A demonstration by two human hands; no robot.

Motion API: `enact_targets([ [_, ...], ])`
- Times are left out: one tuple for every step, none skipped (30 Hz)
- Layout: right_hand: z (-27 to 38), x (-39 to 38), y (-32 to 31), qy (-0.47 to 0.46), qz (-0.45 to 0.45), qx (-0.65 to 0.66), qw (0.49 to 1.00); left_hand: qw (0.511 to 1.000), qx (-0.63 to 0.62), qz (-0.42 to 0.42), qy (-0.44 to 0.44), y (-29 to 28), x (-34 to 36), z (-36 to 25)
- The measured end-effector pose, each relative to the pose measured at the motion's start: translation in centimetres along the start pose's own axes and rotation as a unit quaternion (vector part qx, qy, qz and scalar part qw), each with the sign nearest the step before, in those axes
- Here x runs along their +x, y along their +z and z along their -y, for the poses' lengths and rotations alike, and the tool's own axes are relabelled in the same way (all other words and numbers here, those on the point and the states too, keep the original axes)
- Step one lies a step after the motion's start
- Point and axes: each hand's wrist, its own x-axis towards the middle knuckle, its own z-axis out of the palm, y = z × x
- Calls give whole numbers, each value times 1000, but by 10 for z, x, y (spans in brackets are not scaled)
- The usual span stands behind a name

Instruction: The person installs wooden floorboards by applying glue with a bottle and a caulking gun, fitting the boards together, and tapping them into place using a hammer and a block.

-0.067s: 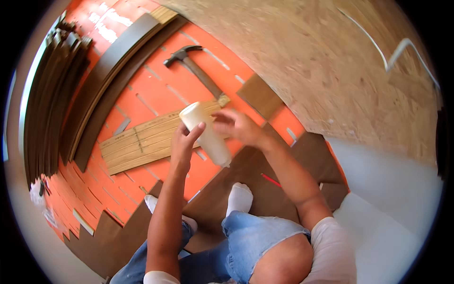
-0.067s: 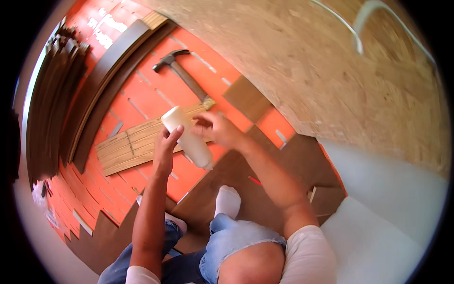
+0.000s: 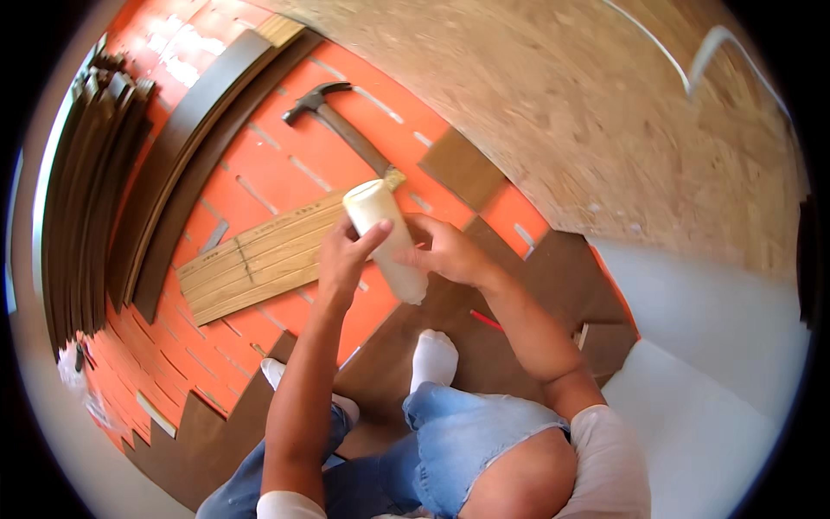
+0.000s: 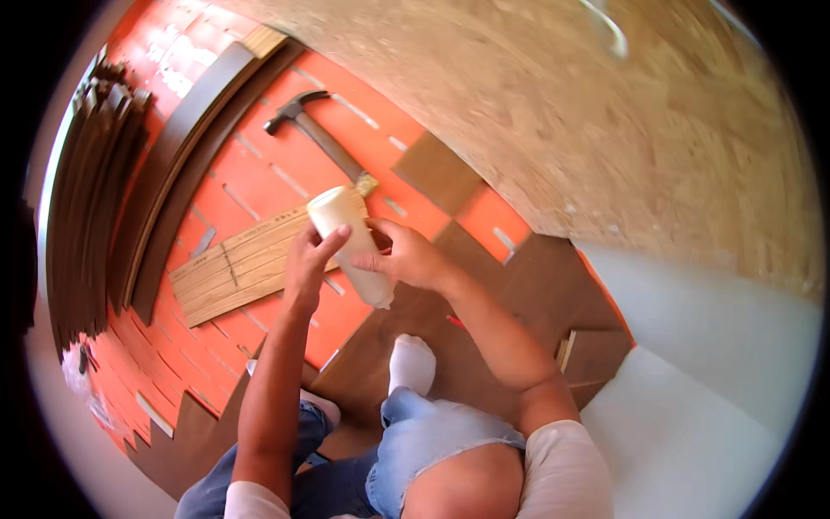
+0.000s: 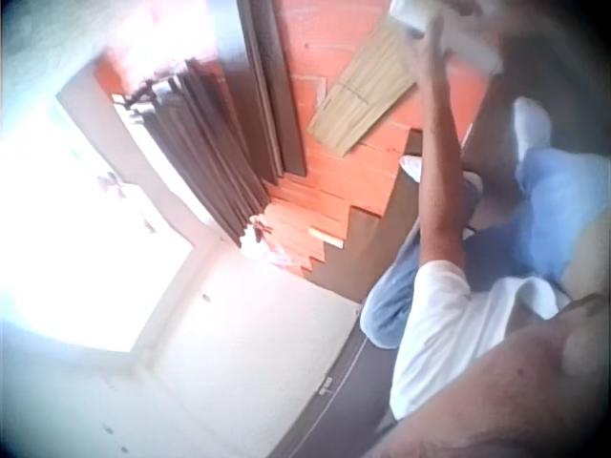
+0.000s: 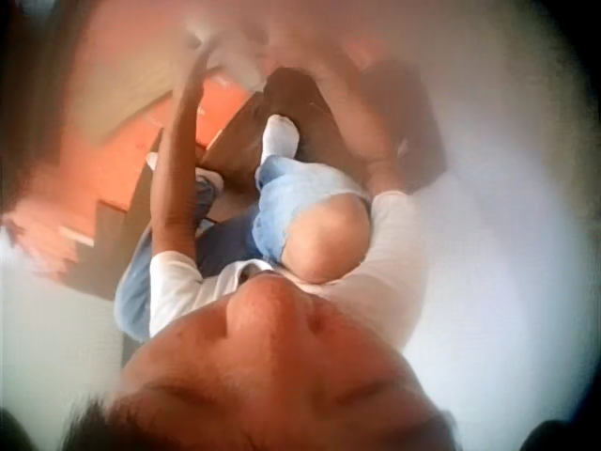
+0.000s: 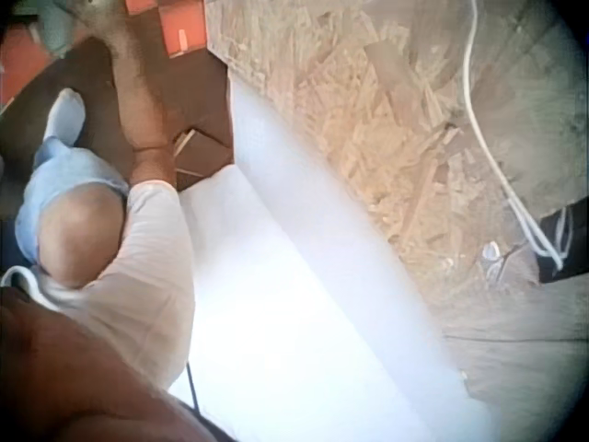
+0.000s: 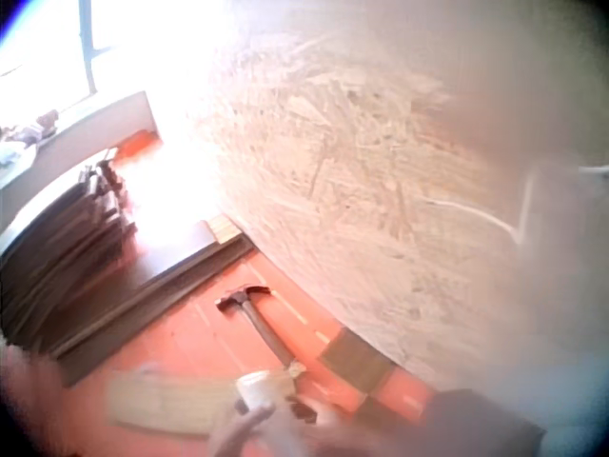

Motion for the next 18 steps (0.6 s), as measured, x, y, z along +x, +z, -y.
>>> enact_targets([
  [0,-20,-8,26,-11,24,999,999,32,28,6,22,-1,-3],
  [-6,-34,-16,29,-33,28,999,996,51,63,25,43,-4,-6],
  [-11,-48,-26,30,-57,30,997,991,83,98,38,60,-4,-8],
  [-16,-61,-35,32,-80,32,996,984,113,132,51,76,-4,-8],
  [-21,-77,-44,19,-127,28,991,974,142,165,65,90,-3,-8],
  [-25,-95,-54,6,-172,24,985,963,185,162,107,100,2,-1],
  [-28,-108,-60,-8,-211,22,977,960,199,153,123,103,10,8],
  [-27,-125,-71,-41,-252,0,967,957,212,142,139,104,20,18],
  [-26,-141,-80,-47,-286,40,956,954,224,127,153,102,31,25],
  [-26,-156,-91,-49,-325,37,944,938,281,106,173,101,43,29],
  [-7,-166,-94,-51,-368,16,928,923,317,85,199,93,59,40],
  [-27,-179,-115,-51,-412,-102,904,906,349,67,228,89,72,50],
  [-30,-183,-123,-46,-437,-80,895,898,371,75,224,88,79,53],
  [-34,-186,-129,-53,-455,-75,886,890,398,62,213,92,82,50],
  [-36,-186,-133,-63,-471,-68,877,888,416,71,182,96,80,48],
  [-39,-185,-134,-68,-474,-54,876,886,433,79,150,100,76,46],
  [-41,-183,-134,-72,-476,-40,875,881,449,86,118,103,73,49],
  [-41,-179,-132,-77,-476,-25,876,889,431,85,130,102,70,61],
])
